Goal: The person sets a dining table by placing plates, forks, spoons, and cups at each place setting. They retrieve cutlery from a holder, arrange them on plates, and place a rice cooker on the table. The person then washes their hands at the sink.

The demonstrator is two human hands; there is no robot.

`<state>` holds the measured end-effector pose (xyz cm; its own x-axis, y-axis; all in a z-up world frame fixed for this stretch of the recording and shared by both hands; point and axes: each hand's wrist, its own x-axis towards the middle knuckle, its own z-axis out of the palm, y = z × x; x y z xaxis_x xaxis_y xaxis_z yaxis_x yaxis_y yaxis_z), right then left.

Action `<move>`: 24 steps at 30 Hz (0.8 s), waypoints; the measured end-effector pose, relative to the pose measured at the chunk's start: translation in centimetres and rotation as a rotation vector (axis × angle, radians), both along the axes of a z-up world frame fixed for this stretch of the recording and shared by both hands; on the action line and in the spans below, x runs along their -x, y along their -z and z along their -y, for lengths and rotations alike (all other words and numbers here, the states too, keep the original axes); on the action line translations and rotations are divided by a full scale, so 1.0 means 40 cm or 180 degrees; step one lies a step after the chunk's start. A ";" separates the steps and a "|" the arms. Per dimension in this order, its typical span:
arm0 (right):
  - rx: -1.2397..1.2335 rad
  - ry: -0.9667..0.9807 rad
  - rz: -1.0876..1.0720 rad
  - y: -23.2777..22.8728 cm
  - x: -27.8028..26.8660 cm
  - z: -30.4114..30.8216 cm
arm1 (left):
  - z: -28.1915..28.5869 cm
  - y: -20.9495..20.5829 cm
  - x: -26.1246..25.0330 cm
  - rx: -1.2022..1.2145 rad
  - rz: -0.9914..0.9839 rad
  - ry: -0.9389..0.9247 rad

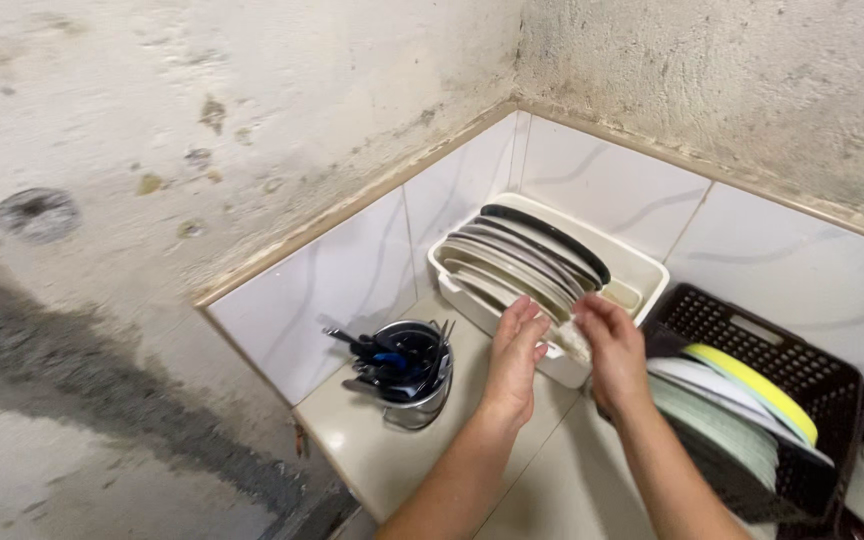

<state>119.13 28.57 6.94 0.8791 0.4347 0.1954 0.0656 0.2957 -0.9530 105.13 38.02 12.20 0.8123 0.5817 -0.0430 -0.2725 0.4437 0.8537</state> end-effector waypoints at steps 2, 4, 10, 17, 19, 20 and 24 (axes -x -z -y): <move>0.0572 0.0409 0.0599 0.005 -0.118 -0.034 | -0.013 0.001 -0.048 0.0003 -0.0051 -0.0068; 0.1110 0.0738 0.1408 0.005 -0.225 -0.069 | -0.020 0.009 -0.082 0.0065 -0.0087 -0.0121; 0.1893 0.0192 0.1993 -0.034 -0.369 -0.164 | -0.045 0.054 -0.151 0.0254 -0.0354 -0.0333; 0.2446 0.0029 0.2352 -0.096 -0.299 -0.185 | -0.043 0.088 -0.152 0.0148 -0.0264 -0.0440; 0.2620 0.0157 0.2662 -0.108 -0.267 -0.179 | -0.046 0.088 -0.155 0.0070 -0.0333 -0.0430; 0.2748 0.0212 0.2817 -0.113 -0.252 -0.175 | -0.047 0.089 -0.155 0.0032 -0.0367 -0.0422; 0.2872 0.0308 0.3082 -0.131 -0.229 -0.158 | -0.049 0.096 -0.153 0.0052 -0.0338 -0.0445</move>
<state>128.31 34.88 12.20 0.5838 0.6860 0.4343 0.8101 -0.4564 -0.3681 111.26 39.99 8.38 0.7140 0.6871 -0.1346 -0.2412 0.4219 0.8740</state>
